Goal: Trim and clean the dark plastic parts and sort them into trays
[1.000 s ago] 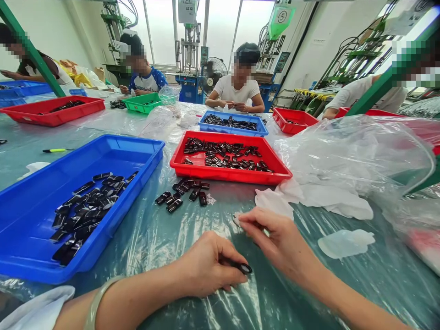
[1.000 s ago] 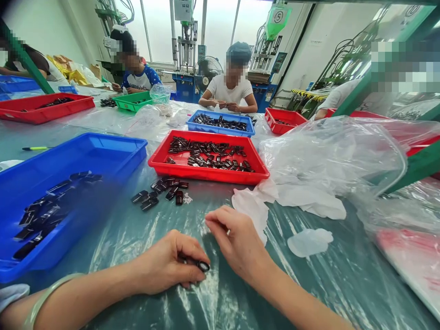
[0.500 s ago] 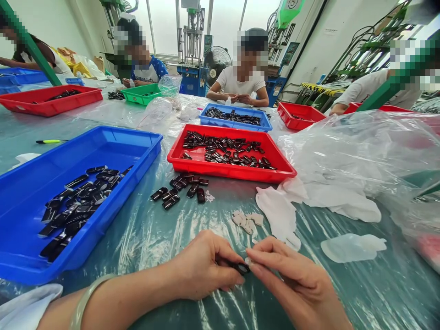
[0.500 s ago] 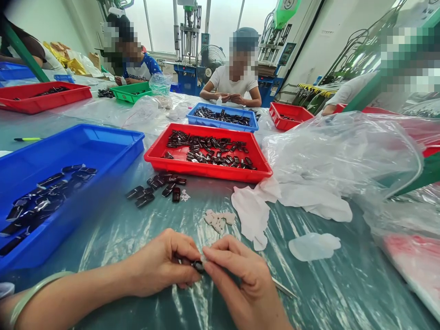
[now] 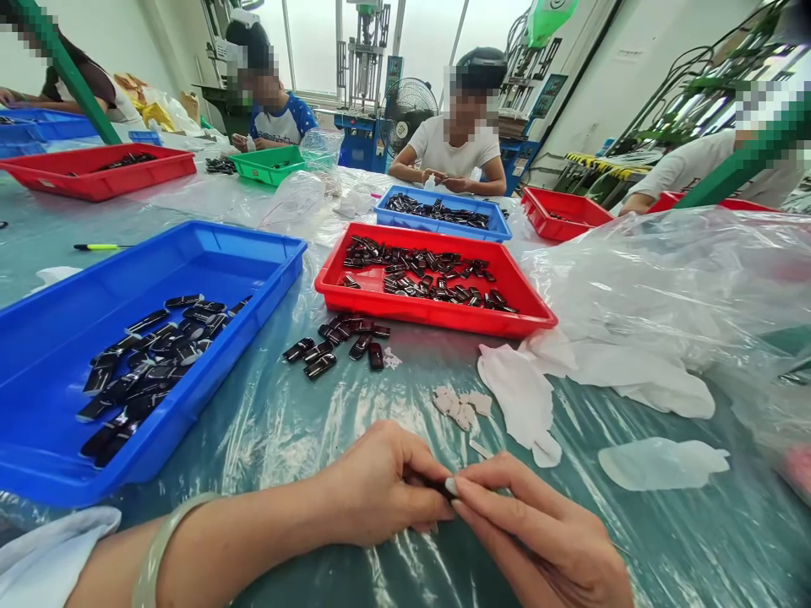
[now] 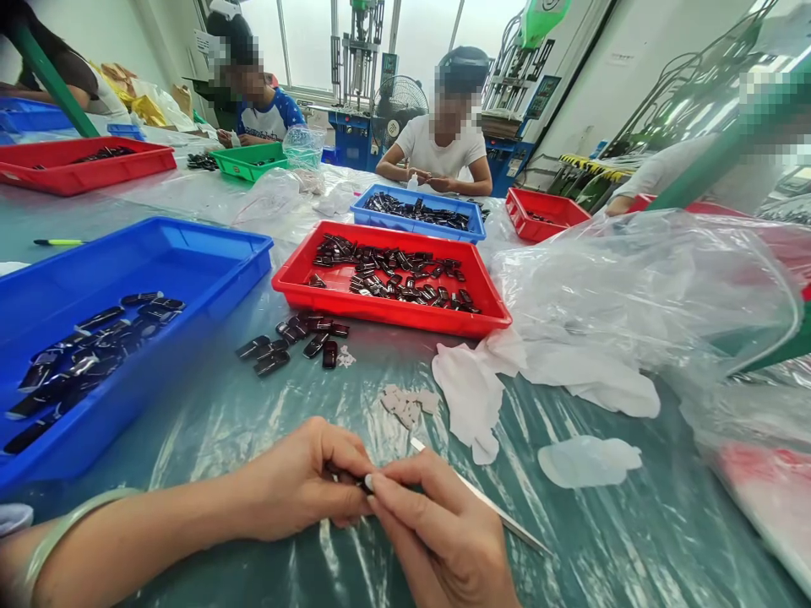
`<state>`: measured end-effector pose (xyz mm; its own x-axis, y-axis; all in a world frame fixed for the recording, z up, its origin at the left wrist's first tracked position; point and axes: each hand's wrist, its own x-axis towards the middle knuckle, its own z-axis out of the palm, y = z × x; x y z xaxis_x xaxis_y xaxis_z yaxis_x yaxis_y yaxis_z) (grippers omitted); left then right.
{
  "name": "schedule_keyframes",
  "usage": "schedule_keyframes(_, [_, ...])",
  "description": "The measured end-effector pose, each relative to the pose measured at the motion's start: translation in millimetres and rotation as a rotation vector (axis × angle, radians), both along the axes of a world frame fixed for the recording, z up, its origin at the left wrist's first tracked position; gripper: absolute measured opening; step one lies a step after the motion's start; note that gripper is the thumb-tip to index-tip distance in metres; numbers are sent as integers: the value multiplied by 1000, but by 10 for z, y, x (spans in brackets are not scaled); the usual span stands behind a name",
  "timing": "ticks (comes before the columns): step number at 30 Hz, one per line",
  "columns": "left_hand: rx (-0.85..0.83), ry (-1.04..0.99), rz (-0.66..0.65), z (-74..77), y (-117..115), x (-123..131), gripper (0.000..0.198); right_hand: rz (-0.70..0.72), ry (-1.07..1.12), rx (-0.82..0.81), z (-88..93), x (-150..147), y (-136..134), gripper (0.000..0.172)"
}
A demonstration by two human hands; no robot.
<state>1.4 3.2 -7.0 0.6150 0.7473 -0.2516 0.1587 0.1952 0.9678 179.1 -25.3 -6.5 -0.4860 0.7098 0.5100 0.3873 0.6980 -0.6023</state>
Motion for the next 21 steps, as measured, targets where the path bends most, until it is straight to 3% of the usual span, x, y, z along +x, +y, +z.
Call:
schedule_keyframes(10, [60, 40, -4, 5, -22, -10, 17, 33, -73, 58, -174, 116, -10, 52])
schedule_keyframes(18, [90, 58, -9, -4, -2, -3, 18, 22, -96, -27, -157, 113, 17, 36])
schedule_keyframes(21, [111, 55, -8, -5, -7, -8, 18, 33, -105, -11, -128, 105, 3, 41])
